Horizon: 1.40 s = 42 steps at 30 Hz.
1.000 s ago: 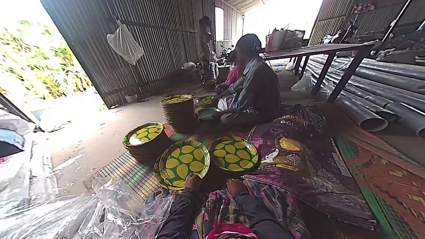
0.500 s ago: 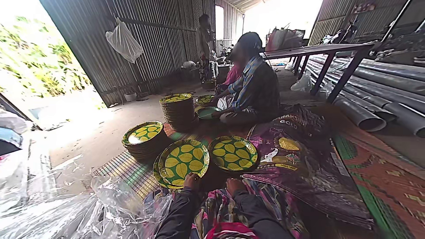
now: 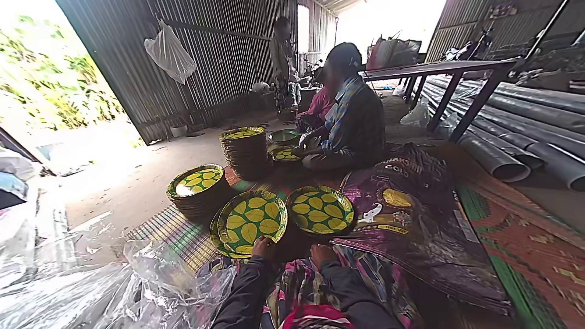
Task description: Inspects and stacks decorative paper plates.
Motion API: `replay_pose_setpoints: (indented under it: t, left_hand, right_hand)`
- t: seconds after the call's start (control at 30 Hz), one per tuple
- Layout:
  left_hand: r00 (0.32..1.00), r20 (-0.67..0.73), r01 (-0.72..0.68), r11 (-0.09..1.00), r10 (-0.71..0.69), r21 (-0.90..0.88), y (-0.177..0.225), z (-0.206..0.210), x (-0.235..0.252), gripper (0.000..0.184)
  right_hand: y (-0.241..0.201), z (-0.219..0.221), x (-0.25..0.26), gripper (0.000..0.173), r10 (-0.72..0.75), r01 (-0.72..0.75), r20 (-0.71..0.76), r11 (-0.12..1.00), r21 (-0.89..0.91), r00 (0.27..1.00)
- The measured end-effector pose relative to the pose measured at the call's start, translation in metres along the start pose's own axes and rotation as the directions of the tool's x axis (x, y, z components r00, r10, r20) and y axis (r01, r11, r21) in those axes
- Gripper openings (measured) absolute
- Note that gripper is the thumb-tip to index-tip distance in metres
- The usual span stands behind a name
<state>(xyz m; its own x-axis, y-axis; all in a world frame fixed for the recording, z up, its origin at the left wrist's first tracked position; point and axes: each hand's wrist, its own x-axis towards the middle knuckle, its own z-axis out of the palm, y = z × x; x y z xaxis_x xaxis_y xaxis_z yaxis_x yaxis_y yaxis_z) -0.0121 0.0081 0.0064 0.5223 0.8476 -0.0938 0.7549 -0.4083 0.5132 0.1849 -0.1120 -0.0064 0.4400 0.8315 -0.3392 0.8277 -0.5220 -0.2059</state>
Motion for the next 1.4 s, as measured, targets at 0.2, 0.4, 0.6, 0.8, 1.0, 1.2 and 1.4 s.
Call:
replay_pose_setpoints:
  t: [0.2,0.4,0.6,0.8,1.0,1.2,1.4]
  left_hand:
    - [1.000,-0.003,0.000,1.000,0.000,0.001,-0.0007,0.0001,0.0000,0.030]
    - [1.000,-0.010,0.006,1.000,-0.006,0.002,0.0004,-0.0001,-0.0008,0.030]
    - [1.000,-0.001,0.006,1.000,-0.006,-0.006,0.0009,-0.0012,-0.0009,0.031]
    - [1.000,0.006,-0.011,1.000,0.012,-0.003,0.0004,-0.0022,-0.0015,0.030]
    - [1.000,0.018,0.003,1.000,-0.004,0.007,0.0010,-0.0023,-0.0006,0.030]
    - [1.000,0.007,0.005,1.000,-0.005,-0.012,0.0015,-0.0022,-0.0013,0.030]
    - [1.000,0.010,0.006,1.000,-0.006,-0.002,0.0008,-0.0019,-0.0012,0.031]
  right_hand:
    - [-0.0003,-0.0008,-0.0022,0.043,-0.002,0.002,-0.011,1.000,0.000,1.000]
    - [-0.0009,-0.0005,-0.0012,0.043,-0.002,0.002,-0.005,1.000,-0.006,1.000]
    - [0.0003,0.0012,0.0004,0.042,0.001,-0.001,-0.008,1.000,0.001,1.000]
    - [-0.0032,-0.0039,-0.0041,0.043,0.006,-0.007,0.006,1.000,0.029,1.000]
    - [-0.0022,-0.0020,-0.0020,0.043,0.010,-0.010,0.009,1.000,0.021,1.000]
    - [-0.0019,-0.0015,-0.0021,0.043,0.008,-0.008,0.001,1.000,0.011,1.000]
    - [-0.0018,-0.0010,-0.0004,0.043,0.007,-0.007,0.006,1.000,0.001,1.000]
